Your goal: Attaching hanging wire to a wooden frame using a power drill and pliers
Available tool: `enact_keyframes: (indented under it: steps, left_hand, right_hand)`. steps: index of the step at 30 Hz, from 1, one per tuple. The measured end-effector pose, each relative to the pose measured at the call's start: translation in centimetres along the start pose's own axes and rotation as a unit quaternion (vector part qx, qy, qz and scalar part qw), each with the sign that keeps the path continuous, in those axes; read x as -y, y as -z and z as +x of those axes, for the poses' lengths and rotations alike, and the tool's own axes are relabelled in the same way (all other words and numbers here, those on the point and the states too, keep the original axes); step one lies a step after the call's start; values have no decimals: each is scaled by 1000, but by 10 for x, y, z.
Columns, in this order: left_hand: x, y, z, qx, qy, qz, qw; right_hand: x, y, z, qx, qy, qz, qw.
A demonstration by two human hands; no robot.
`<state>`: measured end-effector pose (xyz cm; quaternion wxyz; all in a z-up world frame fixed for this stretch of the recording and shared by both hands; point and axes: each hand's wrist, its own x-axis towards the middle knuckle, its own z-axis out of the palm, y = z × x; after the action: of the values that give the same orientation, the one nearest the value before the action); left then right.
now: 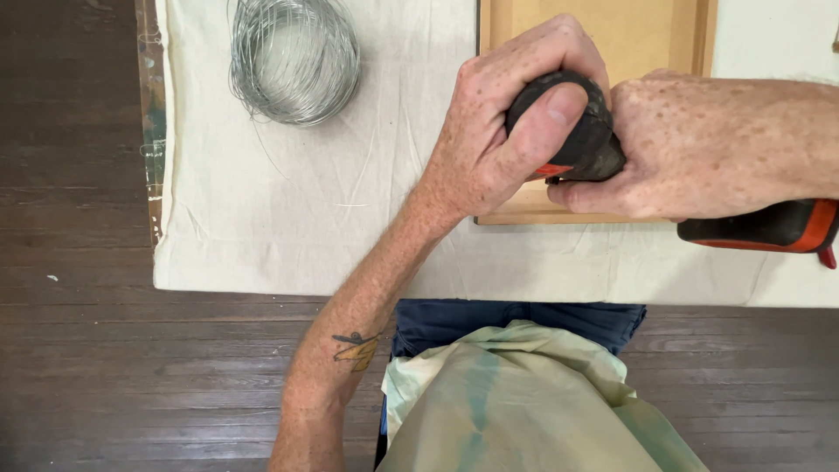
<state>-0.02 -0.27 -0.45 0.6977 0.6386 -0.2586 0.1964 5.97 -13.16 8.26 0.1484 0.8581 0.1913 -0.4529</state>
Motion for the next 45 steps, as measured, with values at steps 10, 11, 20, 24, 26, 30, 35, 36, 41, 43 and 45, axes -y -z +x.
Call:
enact_keyframes:
  steps: [10,11,20,24,26,30,35,36,41,43,45]
  left_hand:
    - [-1,0,-2,-16,-4,3,1000]
    - [-1,1,-3,-17,-6,7,1000]
    - [4,1,-2,-26,-6,-5,1000]
    - [2,3,-2,-32,-3,-3,999]
    - [2,3,-4,-26,-1,-7,1000]
    - [3,2,-3,-27,5,-4,1000]
    - [2,2,-3,-22,6,-3,1000]
    - [2,2,-3,-23,6,-5,1000]
    - [2,4,-4,-10,-5,-17,1000]
    - [3,4,-4,-10,-3,-11,1000]
    - [4,3,-4,-8,0,-9,1000]
  right_hand:
    - [6,1,0,-8,-21,-13,1000]
    - [6,2,1,-8,-15,-20,1000]
    - [7,2,5,-4,-25,-14,1000]
    - [9,4,6,0,-11,-34,999]
    - [8,2,7,-5,-20,-46,999]
    - [6,1,8,-4,-26,-25,999]
    - [9,4,5,0,-21,-27,999]
    - [9,2,4,1,-23,-28,999]
    - [9,0,7,-3,1,-24,1000]
    - [1,-7,13,-16,14,-23,999]
    - [-4,-11,16,-26,24,-20,999]
